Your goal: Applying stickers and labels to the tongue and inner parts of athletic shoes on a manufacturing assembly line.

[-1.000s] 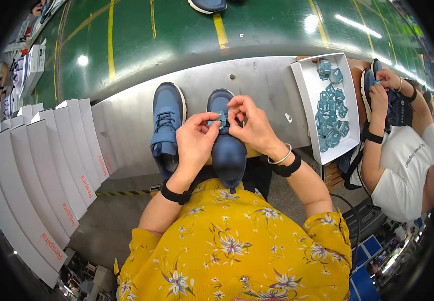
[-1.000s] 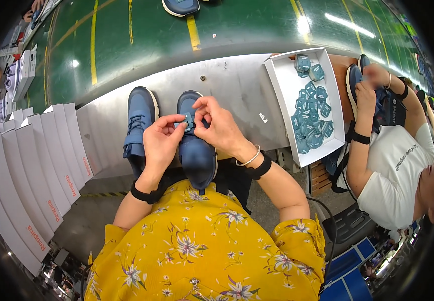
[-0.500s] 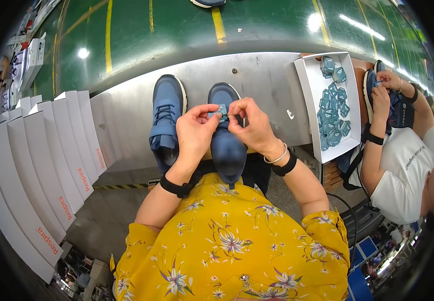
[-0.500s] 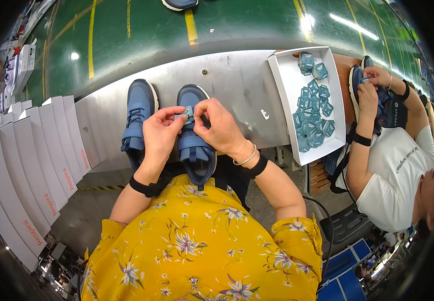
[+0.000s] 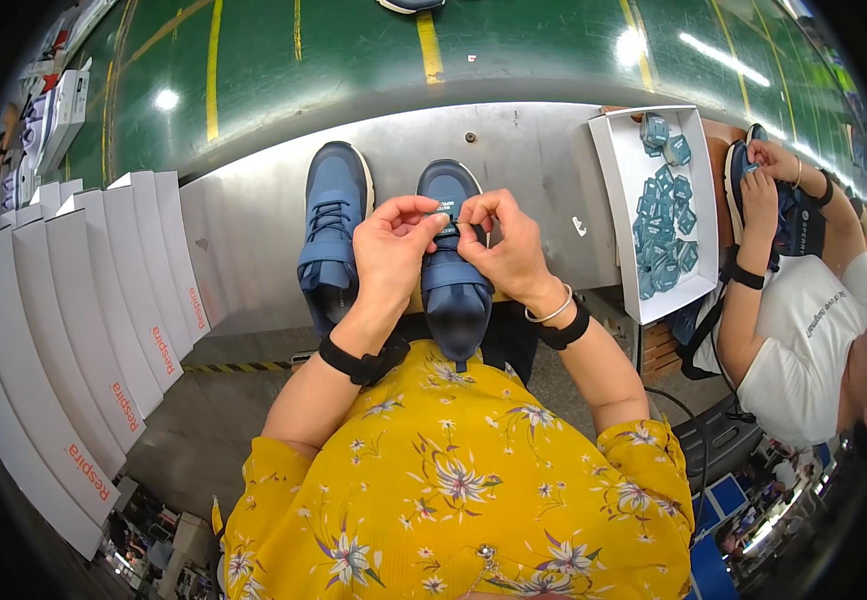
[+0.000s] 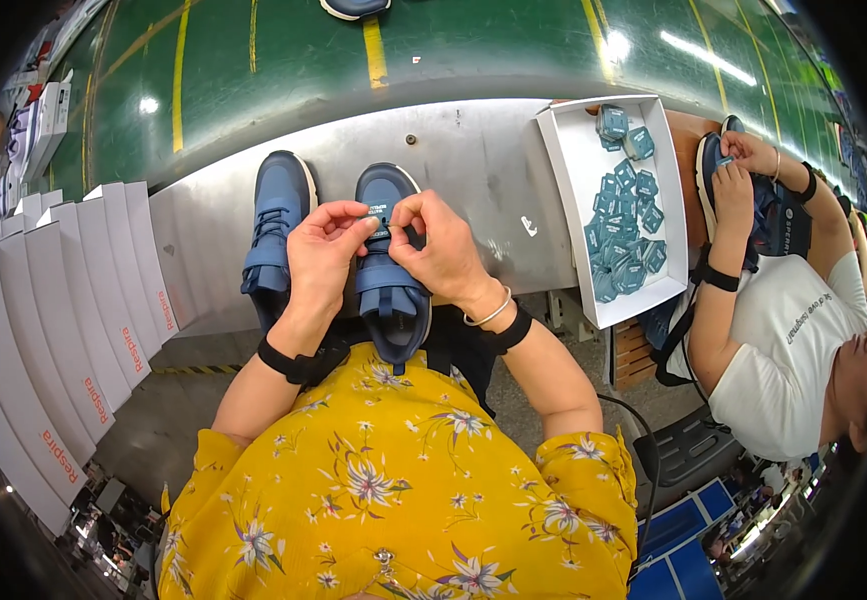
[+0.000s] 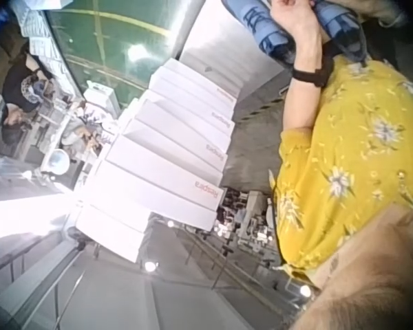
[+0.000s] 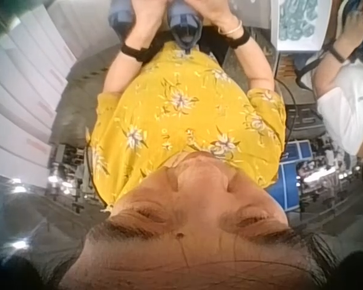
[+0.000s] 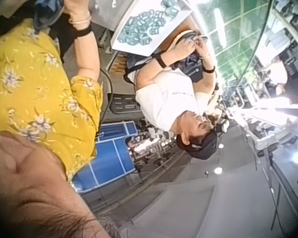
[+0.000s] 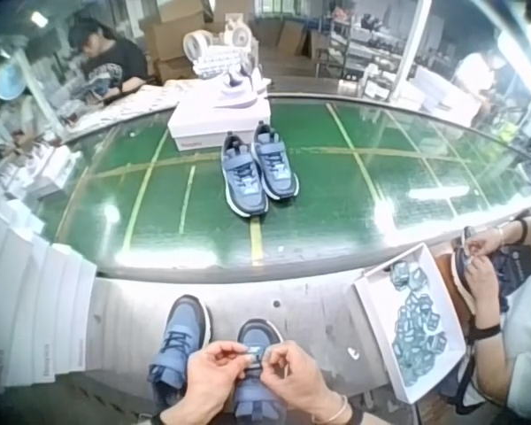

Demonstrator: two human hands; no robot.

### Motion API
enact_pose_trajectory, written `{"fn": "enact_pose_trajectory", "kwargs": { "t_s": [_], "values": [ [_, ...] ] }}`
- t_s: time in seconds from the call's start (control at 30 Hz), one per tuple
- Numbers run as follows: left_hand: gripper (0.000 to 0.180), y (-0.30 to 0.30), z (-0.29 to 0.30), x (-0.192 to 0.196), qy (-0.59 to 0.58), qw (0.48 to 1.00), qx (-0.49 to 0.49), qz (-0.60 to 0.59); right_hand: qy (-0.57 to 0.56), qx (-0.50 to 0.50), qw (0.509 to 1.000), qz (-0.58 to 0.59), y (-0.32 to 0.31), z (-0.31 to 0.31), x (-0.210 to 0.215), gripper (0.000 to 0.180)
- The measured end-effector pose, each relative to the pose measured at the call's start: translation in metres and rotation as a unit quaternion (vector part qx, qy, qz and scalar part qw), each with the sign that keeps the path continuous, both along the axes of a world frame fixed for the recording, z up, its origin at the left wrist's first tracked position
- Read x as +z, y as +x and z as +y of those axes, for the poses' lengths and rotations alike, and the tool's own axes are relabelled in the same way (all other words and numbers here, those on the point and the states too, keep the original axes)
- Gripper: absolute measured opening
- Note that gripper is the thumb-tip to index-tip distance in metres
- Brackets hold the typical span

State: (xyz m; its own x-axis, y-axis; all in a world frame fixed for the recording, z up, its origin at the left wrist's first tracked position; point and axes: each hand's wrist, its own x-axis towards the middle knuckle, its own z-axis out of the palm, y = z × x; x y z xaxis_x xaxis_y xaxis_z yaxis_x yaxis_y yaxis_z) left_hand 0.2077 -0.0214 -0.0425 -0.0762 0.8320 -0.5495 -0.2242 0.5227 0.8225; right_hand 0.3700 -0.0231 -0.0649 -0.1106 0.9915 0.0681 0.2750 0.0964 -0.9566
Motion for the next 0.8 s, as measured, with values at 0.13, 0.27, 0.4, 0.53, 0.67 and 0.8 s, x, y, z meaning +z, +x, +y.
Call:
{"fn": "enact_pose_trajectory", "kwargs": {
  "t_s": [0.13,0.27,0.4,0.53,0.67,0.8],
  "values": [
    [0.027,0.001,-0.001,-0.003,0.013,1.000,-0.002,0.019,0.014,0.029,0.999,-0.017,0.004,0.003,0.000,0.019],
    [0.032,-0.001,0.004,0.006,0.012,0.997,-0.038,0.061,-0.028,0.036,0.999,-0.015,0.013,0.002,0.010,0.013],
    [0.034,-0.003,0.007,0.005,0.017,0.993,-0.075,0.085,-0.042,0.001,0.999,0.011,0.014,-0.004,0.008,0.013],
    [0.029,-0.005,0.005,0.001,0.044,0.987,-0.072,0.134,-0.047,-0.023,0.999,0.010,0.011,-0.006,0.007,0.012],
    [0.029,-0.005,0.004,-0.004,0.059,0.995,-0.051,0.069,-0.041,-0.032,0.999,0.007,0.010,-0.006,0.006,0.013],
    [0.029,-0.004,0.005,-0.013,0.061,0.985,-0.085,0.137,-0.039,-0.029,0.999,-0.005,0.007,-0.006,0.014,0.013]
  ]
}}
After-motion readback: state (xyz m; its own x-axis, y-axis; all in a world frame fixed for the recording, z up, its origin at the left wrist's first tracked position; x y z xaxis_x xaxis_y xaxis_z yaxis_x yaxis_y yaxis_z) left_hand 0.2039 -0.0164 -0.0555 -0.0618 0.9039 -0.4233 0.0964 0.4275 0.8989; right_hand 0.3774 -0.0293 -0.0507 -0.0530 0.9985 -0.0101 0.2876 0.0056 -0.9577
